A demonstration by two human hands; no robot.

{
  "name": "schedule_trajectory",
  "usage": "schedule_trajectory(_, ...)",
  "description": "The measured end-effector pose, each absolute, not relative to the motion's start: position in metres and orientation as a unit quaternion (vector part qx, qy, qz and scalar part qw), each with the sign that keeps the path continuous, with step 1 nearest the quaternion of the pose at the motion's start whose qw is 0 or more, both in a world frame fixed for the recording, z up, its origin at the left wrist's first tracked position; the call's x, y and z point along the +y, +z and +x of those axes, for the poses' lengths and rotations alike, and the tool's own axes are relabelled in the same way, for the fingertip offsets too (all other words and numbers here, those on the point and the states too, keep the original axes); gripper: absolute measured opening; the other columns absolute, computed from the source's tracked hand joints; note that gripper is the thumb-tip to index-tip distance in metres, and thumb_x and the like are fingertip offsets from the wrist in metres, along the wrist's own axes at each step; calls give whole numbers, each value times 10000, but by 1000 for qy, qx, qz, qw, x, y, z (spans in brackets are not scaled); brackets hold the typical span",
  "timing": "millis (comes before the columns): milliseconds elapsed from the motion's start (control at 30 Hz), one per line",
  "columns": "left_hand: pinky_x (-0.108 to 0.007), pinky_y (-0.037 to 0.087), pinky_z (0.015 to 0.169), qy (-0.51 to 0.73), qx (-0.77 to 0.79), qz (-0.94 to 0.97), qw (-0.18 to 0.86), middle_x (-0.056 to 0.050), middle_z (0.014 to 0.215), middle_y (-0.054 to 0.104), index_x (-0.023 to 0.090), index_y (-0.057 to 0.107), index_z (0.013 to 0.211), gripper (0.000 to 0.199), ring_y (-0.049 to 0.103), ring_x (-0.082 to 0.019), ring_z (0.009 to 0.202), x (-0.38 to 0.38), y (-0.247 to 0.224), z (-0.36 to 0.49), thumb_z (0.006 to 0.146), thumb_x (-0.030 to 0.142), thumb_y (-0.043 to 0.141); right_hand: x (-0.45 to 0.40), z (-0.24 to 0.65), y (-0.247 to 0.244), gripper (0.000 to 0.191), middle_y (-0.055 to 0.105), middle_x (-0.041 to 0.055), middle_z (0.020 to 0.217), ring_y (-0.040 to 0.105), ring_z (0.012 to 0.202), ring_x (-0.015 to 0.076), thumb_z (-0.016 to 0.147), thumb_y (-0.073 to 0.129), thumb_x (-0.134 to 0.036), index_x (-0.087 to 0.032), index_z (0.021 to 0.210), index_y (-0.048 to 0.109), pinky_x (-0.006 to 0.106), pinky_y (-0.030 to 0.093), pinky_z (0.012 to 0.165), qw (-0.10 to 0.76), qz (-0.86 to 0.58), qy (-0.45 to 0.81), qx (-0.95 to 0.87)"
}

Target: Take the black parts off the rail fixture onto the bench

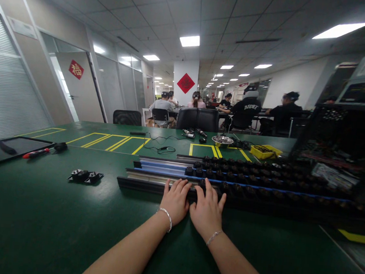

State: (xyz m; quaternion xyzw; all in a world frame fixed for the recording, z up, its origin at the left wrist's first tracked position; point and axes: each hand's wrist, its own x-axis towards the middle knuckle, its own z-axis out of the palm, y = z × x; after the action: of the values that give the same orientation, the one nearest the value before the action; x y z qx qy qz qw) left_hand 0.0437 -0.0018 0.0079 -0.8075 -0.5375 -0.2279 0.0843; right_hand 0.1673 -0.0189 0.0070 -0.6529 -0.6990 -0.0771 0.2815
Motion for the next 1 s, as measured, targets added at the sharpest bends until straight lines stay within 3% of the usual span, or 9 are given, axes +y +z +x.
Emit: schedule_trajectory(1000,-515,107,1108,-217,-539,-810,86,-64,1356,469,220,404,1303,515,337,-220,1280,-3,9,42,791,222,462,-21,165,11,512,325,67,1442,365,1263,218,736,442,-156,-265,1235,463,550,27,1075,305,-608,-47,-732)
